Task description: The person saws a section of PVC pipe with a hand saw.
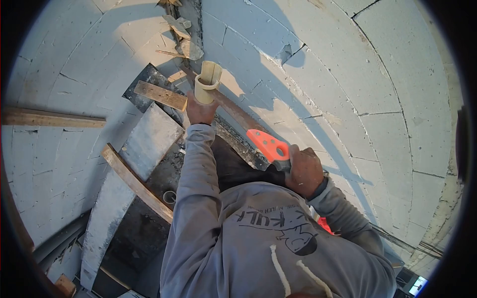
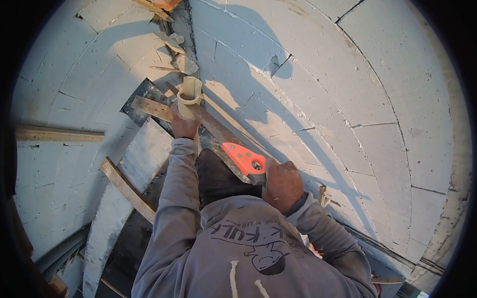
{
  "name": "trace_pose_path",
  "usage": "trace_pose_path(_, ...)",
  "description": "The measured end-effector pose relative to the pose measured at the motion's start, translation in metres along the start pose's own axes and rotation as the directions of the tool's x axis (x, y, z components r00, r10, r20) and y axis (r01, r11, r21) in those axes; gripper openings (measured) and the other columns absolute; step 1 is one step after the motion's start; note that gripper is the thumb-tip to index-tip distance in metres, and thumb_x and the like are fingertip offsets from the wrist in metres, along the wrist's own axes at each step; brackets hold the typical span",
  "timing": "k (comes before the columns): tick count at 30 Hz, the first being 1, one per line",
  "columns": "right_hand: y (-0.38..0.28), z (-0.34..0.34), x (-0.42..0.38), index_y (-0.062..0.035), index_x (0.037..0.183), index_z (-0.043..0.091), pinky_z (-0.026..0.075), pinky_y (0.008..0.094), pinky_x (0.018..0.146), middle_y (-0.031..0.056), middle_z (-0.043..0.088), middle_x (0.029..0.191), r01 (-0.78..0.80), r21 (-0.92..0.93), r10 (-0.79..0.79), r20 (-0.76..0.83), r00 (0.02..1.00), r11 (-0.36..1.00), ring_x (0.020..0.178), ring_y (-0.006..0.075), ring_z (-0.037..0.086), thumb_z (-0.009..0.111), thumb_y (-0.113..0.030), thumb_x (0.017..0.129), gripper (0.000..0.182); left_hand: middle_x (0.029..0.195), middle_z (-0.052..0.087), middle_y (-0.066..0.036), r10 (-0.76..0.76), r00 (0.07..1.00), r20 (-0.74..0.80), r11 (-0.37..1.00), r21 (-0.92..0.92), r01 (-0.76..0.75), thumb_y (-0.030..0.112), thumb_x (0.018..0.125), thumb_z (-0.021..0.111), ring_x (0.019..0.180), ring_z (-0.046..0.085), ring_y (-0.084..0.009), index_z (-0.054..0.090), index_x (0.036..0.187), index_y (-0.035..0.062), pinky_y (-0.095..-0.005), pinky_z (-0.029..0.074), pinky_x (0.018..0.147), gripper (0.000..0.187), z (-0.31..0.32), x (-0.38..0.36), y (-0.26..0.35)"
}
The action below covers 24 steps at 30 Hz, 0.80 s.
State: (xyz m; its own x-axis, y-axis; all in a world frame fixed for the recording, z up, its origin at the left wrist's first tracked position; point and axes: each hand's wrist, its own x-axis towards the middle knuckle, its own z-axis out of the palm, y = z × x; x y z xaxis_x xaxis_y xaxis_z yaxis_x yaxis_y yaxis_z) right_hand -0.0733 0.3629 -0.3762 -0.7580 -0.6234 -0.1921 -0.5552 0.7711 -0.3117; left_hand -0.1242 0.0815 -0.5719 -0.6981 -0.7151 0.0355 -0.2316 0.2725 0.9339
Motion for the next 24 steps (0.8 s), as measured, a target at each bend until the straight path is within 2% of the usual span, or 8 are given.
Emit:
trace_pose_path(4, 0.010, -0.013, -0.009, 0.0066, 0.104, 0.049, 0.047, 0.0425, 0.076, 0.0179, 0.061, 0.066, 0.030, -0.052, -0.031, -0.015, 0.999, 0.998, 0.064, 0.0390, 0.061, 0.064, -0.007, 0.065, 0.044, 0.094, 0.065, -0.018, -0.014, 0.999, -0.033, 1.000, 0.018, 0.015, 0.038, 0.063, 0.084, 0.088, 0.065, -0.0357, 0.048, 0.100, 0.0025, -0.0413, 0.052, 0.077, 0.063, -0.003, 0.006, 0.000)
trace_pose_path(6, 0.009, 0.003, 0.044, 0.0071, 0.105, 0.049, 0.048, 0.0422, 0.075, 0.0176, 0.061, 0.065, 0.097, -0.099, -0.099, -0.010, 0.995, 0.990, 0.063, 0.0392, 0.061, 0.066, -0.011, 0.066, 0.047, 0.093, 0.066, -0.018, 0.025, 0.998, 0.051, 0.982, -0.186, -0.015, 0.037, 0.065, 0.083, 0.088, 0.066, -0.0352, 0.048, 0.100, 0.0031, -0.0411, 0.052, 0.076, 0.060, -0.007, 0.008, 0.006)
trace_pose_path(9, -0.024, 0.022, 0.075, 0.0060, 0.103, 0.048, 0.048, 0.0423, 0.074, 0.0178, 0.061, 0.066, 0.175, -0.063, -0.174, 0.013, 0.985, 0.983, 0.064, 0.0388, 0.062, 0.067, -0.013, 0.066, 0.045, 0.092, 0.066, -0.018, 0.073, 0.993, -0.091, 0.997, -0.008, -0.075, 0.034, 0.066, 0.083, 0.089, 0.067, -0.0336, 0.048, 0.100, 0.0043, -0.0404, 0.053, 0.075, 0.057, 0.001, -0.010, 0.001)
trace_pose_path(11, -0.011, 0.014, 0.060, 0.0046, 0.099, 0.049, 0.047, 0.0422, 0.075, 0.0183, 0.061, 0.066, 0.167, -0.064, -0.172, -0.078, 0.982, 0.984, 0.064, 0.0381, 0.062, 0.065, -0.011, 0.066, 0.040, 0.092, 0.066, -0.018, 0.012, 1.000, -0.021, 0.994, -0.108, -0.014, 0.032, 0.066, 0.082, 0.088, 0.067, -0.0342, 0.048, 0.100, 0.0054, -0.0405, 0.053, 0.076, 0.055, -0.002, -0.009, 0.004)
trace_pose_path(14, 0.005, -0.019, -0.017, 0.0036, 0.094, 0.051, 0.047, 0.0420, 0.078, 0.0193, 0.062, 0.066, 0.018, -0.046, -0.019, -0.019, 1.000, 0.999, 0.065, 0.0374, 0.063, 0.063, -0.008, 0.066, 0.032, 0.092, 0.067, -0.016, 0.002, 0.998, 0.058, 0.998, -0.058, 0.001, 0.030, 0.062, 0.083, 0.088, 0.067, -0.0350, 0.048, 0.100, 0.0068, -0.0414, 0.053, 0.077, 0.057, -0.010, 0.002, 0.009)
trace_pose_path(17, 0.004, -0.014, 0.010, 0.0047, 0.095, 0.051, 0.047, 0.0426, 0.077, 0.0195, 0.062, 0.068, -0.007, -0.059, 0.011, 0.058, 0.998, 0.998, 0.068, 0.0378, 0.063, 0.065, -0.010, 0.066, 0.035, 0.094, 0.067, -0.016, 0.053, 0.994, 0.095, 0.999, -0.003, -0.053, 0.030, 0.060, 0.084, 0.090, 0.067, -0.0329, 0.049, 0.102, 0.0072, -0.0411, 0.053, 0.077, 0.059, -0.011, 0.004, -0.001)
trace_pose_path(20, -0.015, 0.028, 0.106, 0.0063, 0.103, 0.046, 0.046, 0.0451, 0.073, 0.0194, 0.060, 0.065, 0.222, -0.065, -0.225, -0.052, 0.973, 0.973, 0.067, 0.0393, 0.059, 0.065, -0.014, 0.065, 0.047, 0.098, 0.067, -0.016, -0.008, 0.995, 0.101, 0.991, -0.132, 0.022, 0.030, 0.060, 0.084, 0.092, 0.067, -0.0328, 0.048, 0.105, 0.0072, -0.0410, 0.053, 0.078, 0.062, -0.008, 0.008, -0.002)
trace_pose_path(24, -0.012, 0.010, 0.038, 0.0049, 0.098, 0.050, 0.046, 0.0430, 0.076, 0.0170, 0.060, 0.063, 0.118, -0.063, -0.120, -0.041, 0.992, 0.991, 0.063, 0.0359, 0.062, 0.065, -0.010, 0.064, 0.039, 0.100, 0.067, -0.016, -0.016, 0.967, 0.256, 1.000, -0.021, 0.022, 0.032, 0.060, 0.085, 0.094, 0.066, -0.0339, 0.048, 0.110, 0.0074, -0.0415, 0.053, 0.079, 0.066, -0.016, 0.014, -0.011)
